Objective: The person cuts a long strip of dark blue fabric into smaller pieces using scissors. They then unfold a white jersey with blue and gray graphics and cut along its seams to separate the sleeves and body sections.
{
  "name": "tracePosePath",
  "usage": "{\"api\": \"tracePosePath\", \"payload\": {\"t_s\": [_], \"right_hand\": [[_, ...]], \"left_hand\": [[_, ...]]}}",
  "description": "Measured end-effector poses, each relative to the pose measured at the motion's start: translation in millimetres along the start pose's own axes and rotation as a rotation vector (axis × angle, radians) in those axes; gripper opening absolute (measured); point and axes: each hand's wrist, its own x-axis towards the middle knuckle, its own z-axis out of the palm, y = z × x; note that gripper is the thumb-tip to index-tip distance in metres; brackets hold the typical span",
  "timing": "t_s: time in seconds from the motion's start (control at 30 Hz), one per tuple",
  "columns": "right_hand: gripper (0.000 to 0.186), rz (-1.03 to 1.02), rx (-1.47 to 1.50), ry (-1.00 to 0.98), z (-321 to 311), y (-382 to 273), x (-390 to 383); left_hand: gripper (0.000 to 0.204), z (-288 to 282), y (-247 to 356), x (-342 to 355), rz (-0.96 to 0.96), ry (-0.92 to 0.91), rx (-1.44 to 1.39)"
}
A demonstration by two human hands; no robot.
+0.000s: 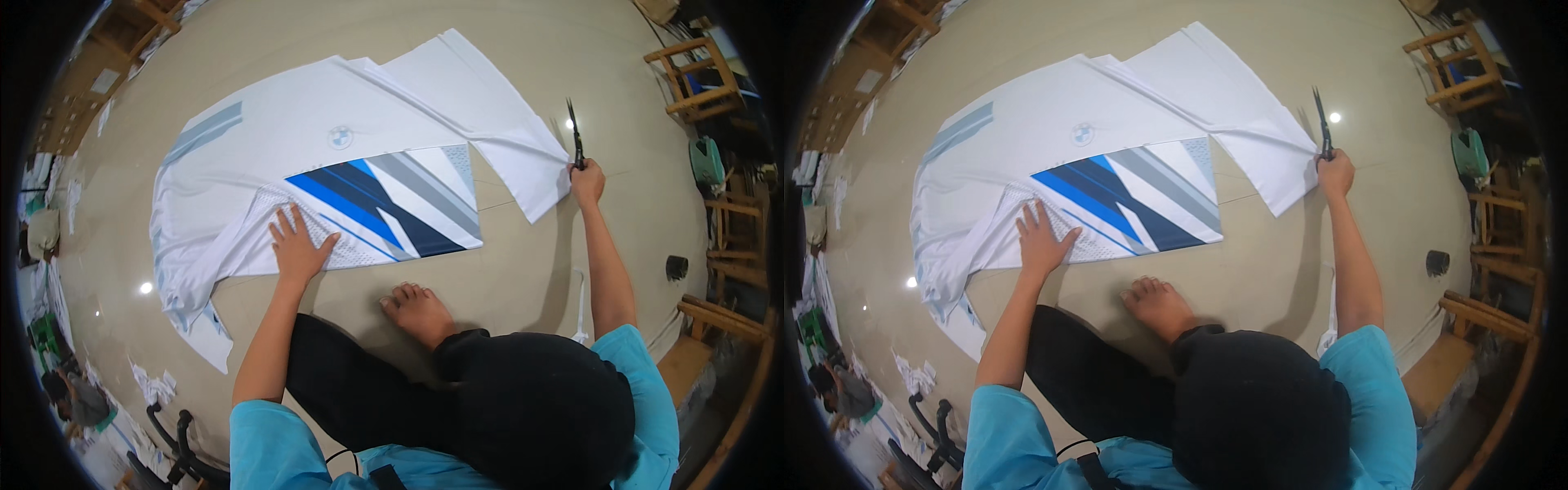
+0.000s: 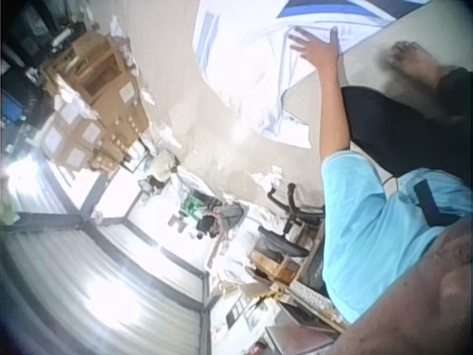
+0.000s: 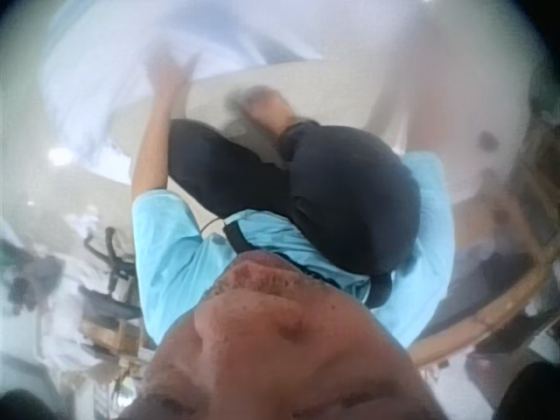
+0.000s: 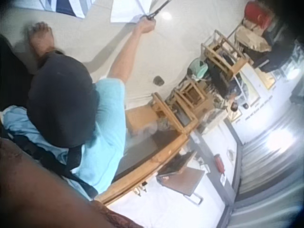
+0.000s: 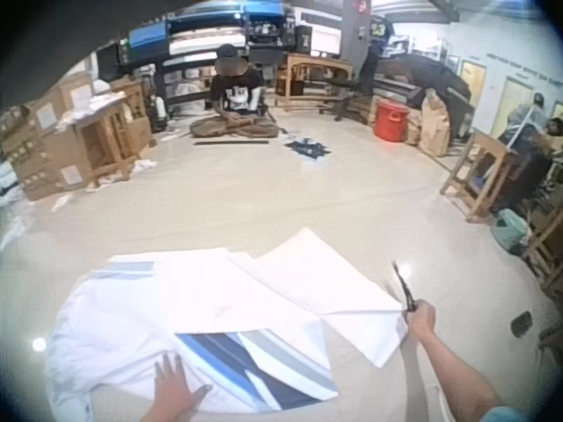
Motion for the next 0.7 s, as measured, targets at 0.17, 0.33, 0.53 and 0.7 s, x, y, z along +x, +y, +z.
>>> {"api": "tracePosePath", "payload": {"t_s": [0.17, 0.33, 0.53, 0.7], "right_hand": [[0.018, 0.033, 0.119, -0.126, -3, 37, 2], [0.015, 0.018, 0.324, -0.340, -2, 70, -51], [0.012, 0.110, 0.471, -0.562, -29, 101, -131], [0.018, 0.156, 0.273, -0.605, -68, 109, -190]], "left_hand": [[0.135, -13, -6, 1, -0.036, -0.068, -0.049], [0.137, -24, -65, 10, 0.064, -0.060, -0.097], [0.140, -37, -104, 9, 0.089, -0.103, -0.053], [0.122, -52, -98, 19, 0.094, -0.113, 0.080]]}}
